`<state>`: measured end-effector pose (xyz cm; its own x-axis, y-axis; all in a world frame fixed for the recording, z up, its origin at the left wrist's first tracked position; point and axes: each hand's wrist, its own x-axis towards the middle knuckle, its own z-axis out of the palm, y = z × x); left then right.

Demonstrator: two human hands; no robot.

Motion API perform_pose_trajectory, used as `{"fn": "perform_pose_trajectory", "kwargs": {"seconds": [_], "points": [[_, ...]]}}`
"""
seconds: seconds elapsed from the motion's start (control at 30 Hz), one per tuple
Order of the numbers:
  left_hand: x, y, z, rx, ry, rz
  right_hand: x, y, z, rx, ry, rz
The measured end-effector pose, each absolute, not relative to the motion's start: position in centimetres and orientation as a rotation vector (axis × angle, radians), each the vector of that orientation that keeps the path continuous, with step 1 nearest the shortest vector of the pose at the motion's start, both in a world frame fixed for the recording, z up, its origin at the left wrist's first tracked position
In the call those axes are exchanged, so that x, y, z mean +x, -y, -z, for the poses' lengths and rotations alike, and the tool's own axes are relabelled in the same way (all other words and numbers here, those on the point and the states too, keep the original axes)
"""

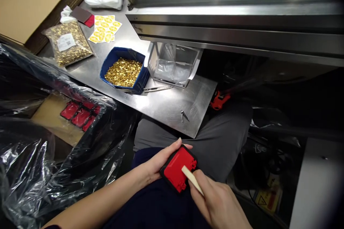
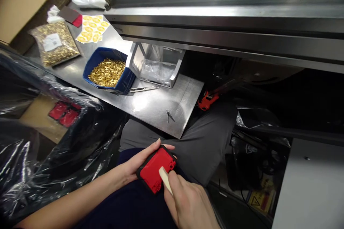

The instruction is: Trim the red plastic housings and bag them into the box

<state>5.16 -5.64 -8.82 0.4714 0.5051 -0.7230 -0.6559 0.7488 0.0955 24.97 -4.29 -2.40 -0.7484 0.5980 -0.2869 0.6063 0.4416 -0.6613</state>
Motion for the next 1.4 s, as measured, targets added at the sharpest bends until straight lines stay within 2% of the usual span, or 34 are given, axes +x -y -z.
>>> {"fn": "perform_pose_trajectory", "kwargs": {"seconds": [0.13,1.4], "points": [[5.1,5.6,8.2,-0.177,-0.876,-0.670,24.9,4.5,2.2,0.981,-2.638,1.314],[5.3,5.2,7.6,-0.150,-0.958,-0.651,24.7,4.8,1.9,1.210,-2.270,1.389]]}}
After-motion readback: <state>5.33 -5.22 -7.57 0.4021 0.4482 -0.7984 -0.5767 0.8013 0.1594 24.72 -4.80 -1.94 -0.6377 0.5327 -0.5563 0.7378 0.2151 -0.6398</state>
